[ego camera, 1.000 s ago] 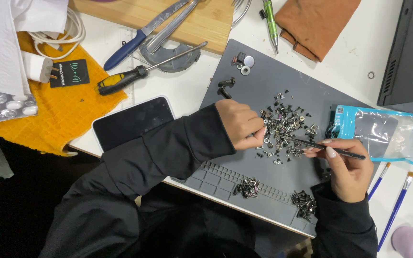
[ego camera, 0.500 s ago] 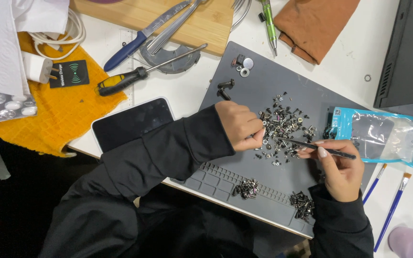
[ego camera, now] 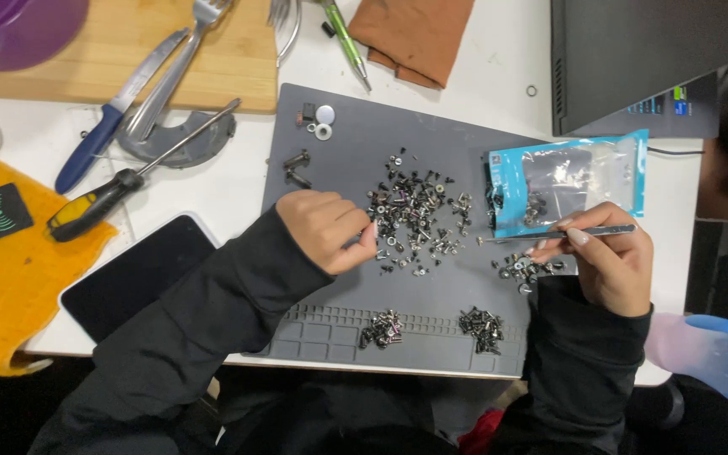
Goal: The person uses tweezers to pick up small screws and nuts from a gray mat and places them into a blue zip-top bag. The person repeatedly picks and places fasteners, gradually reducing the pile on the mat.
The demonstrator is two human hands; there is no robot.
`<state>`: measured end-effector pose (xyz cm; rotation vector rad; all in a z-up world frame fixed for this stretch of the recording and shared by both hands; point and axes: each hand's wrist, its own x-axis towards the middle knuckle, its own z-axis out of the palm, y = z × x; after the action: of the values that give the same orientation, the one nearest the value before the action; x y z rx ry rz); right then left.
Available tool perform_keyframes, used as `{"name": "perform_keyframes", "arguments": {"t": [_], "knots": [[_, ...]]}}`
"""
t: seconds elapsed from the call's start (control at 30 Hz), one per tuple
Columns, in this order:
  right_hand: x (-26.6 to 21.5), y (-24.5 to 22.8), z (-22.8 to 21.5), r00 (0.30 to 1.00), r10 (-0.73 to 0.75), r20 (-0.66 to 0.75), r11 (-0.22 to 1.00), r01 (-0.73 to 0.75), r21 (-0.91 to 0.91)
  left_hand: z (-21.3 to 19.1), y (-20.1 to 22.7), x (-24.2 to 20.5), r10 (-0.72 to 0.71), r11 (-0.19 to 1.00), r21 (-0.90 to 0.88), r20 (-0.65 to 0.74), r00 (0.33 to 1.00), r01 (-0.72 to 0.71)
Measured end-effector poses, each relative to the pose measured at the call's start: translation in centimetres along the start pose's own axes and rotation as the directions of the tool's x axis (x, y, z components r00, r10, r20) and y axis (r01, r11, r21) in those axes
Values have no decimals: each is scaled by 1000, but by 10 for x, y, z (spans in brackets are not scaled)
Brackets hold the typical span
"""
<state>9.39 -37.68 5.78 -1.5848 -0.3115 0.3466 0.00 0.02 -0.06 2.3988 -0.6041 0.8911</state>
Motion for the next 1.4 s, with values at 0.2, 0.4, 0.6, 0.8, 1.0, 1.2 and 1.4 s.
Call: {"name": "perform_keyframes", "arguments": {"t": [0.2, 0.4, 0.6, 0.8, 1.0, 1.2, 1.4], "knots": [[-27, -24, -28, 980, 151, -132, 972, -172, -163, 0, 1, 0, -12, 1000, 22, -3, 1000, 12], [-23, -29, -25, 942, 266, -205, 869, -326, -371, 0, 1, 1, -15, 1000, 7, 3, 1000, 15], [-30, -19, -25, 980, 56, -192, 943, -115, -312, 1, 0, -1, -1, 1000, -6, 12, 1000, 1], [-24, -5, 0, 997, 44, 57, 955, -25, -297, 1, 1, 0, -6, 1000, -4, 15, 1000, 6], [-14, -6, 26, 976, 97, 196, 778, 49, -627, 1, 1, 0, -21, 1000, -16, 25, 999, 21], [-17, -9, 37, 987, 41, 156, 821, 55, -568, -2, 3, 2, -13, 999, -34, 56, 998, 15], [-21, 5, 62, 964, -116, 239, 962, 169, -216, 2, 5, 0, -13, 1000, -11, 44, 999, 13]]}}
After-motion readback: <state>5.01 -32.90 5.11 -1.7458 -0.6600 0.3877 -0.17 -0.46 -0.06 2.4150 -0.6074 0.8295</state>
